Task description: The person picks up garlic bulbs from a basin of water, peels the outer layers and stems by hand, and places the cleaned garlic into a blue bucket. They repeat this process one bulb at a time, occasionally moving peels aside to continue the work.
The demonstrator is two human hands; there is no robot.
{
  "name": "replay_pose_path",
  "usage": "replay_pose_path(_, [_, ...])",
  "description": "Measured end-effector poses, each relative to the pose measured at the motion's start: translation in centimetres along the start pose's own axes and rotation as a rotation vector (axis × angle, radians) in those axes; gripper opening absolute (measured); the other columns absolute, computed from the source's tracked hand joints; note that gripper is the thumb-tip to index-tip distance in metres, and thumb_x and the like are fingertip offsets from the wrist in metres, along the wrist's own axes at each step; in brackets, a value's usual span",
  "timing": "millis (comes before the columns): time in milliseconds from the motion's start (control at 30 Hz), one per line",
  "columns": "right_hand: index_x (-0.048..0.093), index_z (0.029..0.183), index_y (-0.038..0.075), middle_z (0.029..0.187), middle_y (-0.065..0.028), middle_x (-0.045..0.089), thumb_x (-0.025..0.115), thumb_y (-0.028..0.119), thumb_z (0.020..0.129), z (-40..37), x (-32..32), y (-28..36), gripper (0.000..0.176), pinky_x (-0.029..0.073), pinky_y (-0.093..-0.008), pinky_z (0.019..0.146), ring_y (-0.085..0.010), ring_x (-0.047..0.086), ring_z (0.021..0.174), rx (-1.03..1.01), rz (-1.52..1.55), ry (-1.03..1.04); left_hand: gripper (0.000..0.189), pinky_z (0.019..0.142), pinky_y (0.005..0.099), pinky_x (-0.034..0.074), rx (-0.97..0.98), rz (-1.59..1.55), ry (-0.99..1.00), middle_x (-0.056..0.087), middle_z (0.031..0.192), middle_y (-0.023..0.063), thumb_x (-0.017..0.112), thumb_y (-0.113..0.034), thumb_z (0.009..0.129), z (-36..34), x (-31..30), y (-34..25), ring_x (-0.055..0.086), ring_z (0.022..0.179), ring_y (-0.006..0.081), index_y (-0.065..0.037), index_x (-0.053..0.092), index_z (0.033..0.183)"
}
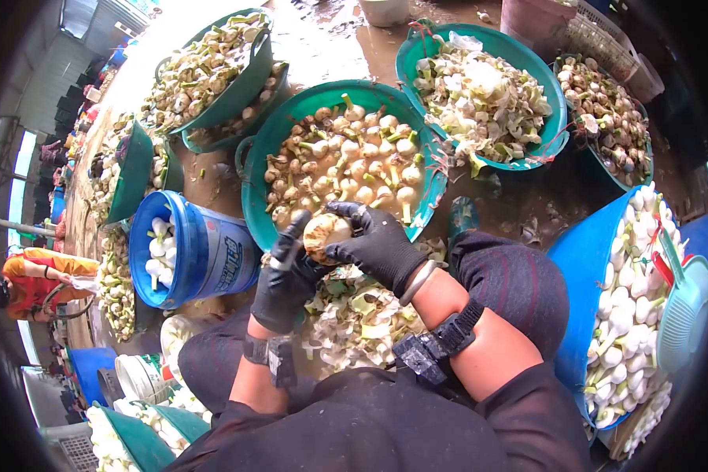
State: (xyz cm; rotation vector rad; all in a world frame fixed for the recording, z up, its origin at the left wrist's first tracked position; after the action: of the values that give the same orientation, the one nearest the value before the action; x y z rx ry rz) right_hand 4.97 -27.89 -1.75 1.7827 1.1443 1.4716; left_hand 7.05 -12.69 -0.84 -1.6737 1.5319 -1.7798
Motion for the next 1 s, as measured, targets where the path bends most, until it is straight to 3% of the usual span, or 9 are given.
replay_pose_path(100, [0.058, 0.106, -0.002, 0.094, -0.0086, 0.062, 0.063, 0.002, 0.076, -0.4, 0.7, 0.8, 0.031, 0.052, -0.0282, 0.075, -0.0139, 0.060, 0.083, -0.007, -0.002, -0.010, 0.055, 0.098, 0.0407, 0.040, 0.008, 0.063, -0.012, 0.049, 0.122, 0.0156, 0.055, -0.005, 0.080, -1.0, 0.0, -0.4, 0.050, 0.112, 0.0288, -0.002, 0.034, 0.131])
replay_pose_path(300, [0.062, 0.092, -0.001, 0.081, -0.0057, 0.064, 0.063, 0.009, 0.079, -0.7, 0.6, 1.0, 0.017, 0.050, -0.0241, 0.061, -0.0098, 0.059, 0.069, -0.075, -0.111, -0.103, 0.043, 0.097, 0.0367, 0.041, -0.021, -0.111, -0.020, 0.051, 0.119, 0.0148, 0.049, -0.006, 0.085, -1.1, -0.3, -0.2, 0.052, 0.110, 0.0241, 0.000, 0.037, 0.126])
replay_pose_path(433, [0.063, 0.088, -0.001, 0.073, -0.0036, 0.063, 0.063, 0.011, 0.079, -1.3, 1.1, 1.7, 0.014, 0.049, -0.0236, 0.058, -0.0074, 0.058, 0.068, -0.144, -0.281, -0.140, 0.044, 0.097, 0.0399, 0.041, -0.056, -0.165, 0.000, 0.048, 0.122, 0.0151, 0.049, -0.007, 0.086, -1.3, 0.3, -0.1, 0.050, 0.112, 0.0266, -0.002, 0.037, 0.127])
replay_pose_path(567, [0.063, 0.086, 0.002, 0.076, -0.0157, 0.062, 0.059, 0.021, 0.076, -1.5, 0.9, 1.8, 0.021, 0.049, -0.0355, 0.066, -0.0278, 0.063, 0.071, -0.387, -0.670, -0.165, 0.046, 0.095, 0.0376, 0.043, 0.045, -0.053, -0.080, 0.049, 0.121, 0.0144, 0.052, -0.005, 0.084, -1.5, 0.9, 0.1, 0.051, 0.110, 0.0243, -0.001, 0.037, 0.127])
replay_pose_path(667, [0.063, 0.085, 0.001, 0.076, -0.0131, 0.062, 0.057, 0.016, 0.079, -1.8, 1.4, 2.4, 0.017, 0.048, -0.0347, 0.064, -0.0257, 0.062, 0.071, -0.427, -1.112, -0.193, 0.048, 0.092, 0.0354, 0.045, 0.087, 0.074, -0.114, 0.051, 0.118, 0.0140, 0.053, -0.001, 0.082, -1.5, 1.1, 0.3, 0.053, 0.107, 0.0225, 0.000, 0.038, 0.127])
replay_pose_path(700, [0.061, 0.080, 0.002, 0.075, -0.0174, 0.059, 0.053, 0.018, 0.076, -1.6, 1.4, 1.8, 0.018, 0.046, -0.0414, 0.066, -0.0348, 0.057, 0.074, -0.440, -1.126, -0.224, 0.048, 0.092, 0.0354, 0.045, 0.083, 0.073, -0.112, 0.051, 0.118, 0.0140, 0.053, -0.001, 0.082, -1.5, 1.2, 0.4, 0.053, 0.107, 0.0225, 0.000, 0.038, 0.127])
replay_pose_path(833, [0.061, 0.079, 0.002, 0.069, -0.0142, 0.059, 0.052, 0.015, 0.077, -1.4, 1.2, 1.4, 0.016, 0.047, -0.0376, 0.061, -0.0281, 0.060, 0.065, -0.423, -1.175, -0.362, 0.049, 0.091, 0.0343, 0.046, 0.054, 0.054, -0.102, 0.053, 0.115, 0.0141, 0.052, 0.001, 0.081, -1.4, 1.0, 0.9, 0.055, 0.105, 0.0225, 0.001, 0.036, 0.127])
replay_pose_path(933, [0.060, 0.076, 0.002, 0.067, -0.0170, 0.060, 0.053, 0.019, 0.077, -1.1, 0.3, 0.7, 0.018, 0.048, -0.0378, 0.062, -0.0295, 0.060, 0.064, -0.220, -0.773, -0.287, 0.049, 0.091, 0.0346, 0.046, -0.007, -0.053, -0.089, 0.053, 0.115, 0.0141, 0.052, 0.000, 0.081, -2.1, 0.7, 0.4, 0.055, 0.105, 0.0229, 0.001, 0.035, 0.127])
replay_pose_path(1000, [0.063, 0.085, -0.002, 0.072, -0.0064, 0.063, 0.057, 0.013, 0.080, -0.9, -0.4, -0.1, 0.017, 0.049, -0.0231, 0.061, -0.0107, 0.060, 0.066, -0.007, -0.219, -0.188, 0.049, 0.092, 0.0348, 0.046, -0.046, -0.109, -0.088, 0.052, 0.116, 0.0141, 0.052, 0.000, 0.082, -2.3, 0.6, 0.3, 0.055, 0.105, 0.0231, 0.000, 0.035, 0.127])
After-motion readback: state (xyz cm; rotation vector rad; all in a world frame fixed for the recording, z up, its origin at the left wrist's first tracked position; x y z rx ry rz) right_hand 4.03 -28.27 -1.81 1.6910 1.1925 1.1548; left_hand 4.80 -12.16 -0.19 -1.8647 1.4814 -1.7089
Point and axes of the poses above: each hand's wrist, its own z-axis towards the middle knuckle, its own x-axis out of the palm, y = z × x, the point moved 3 cm from there along z, towards the middle knuckle
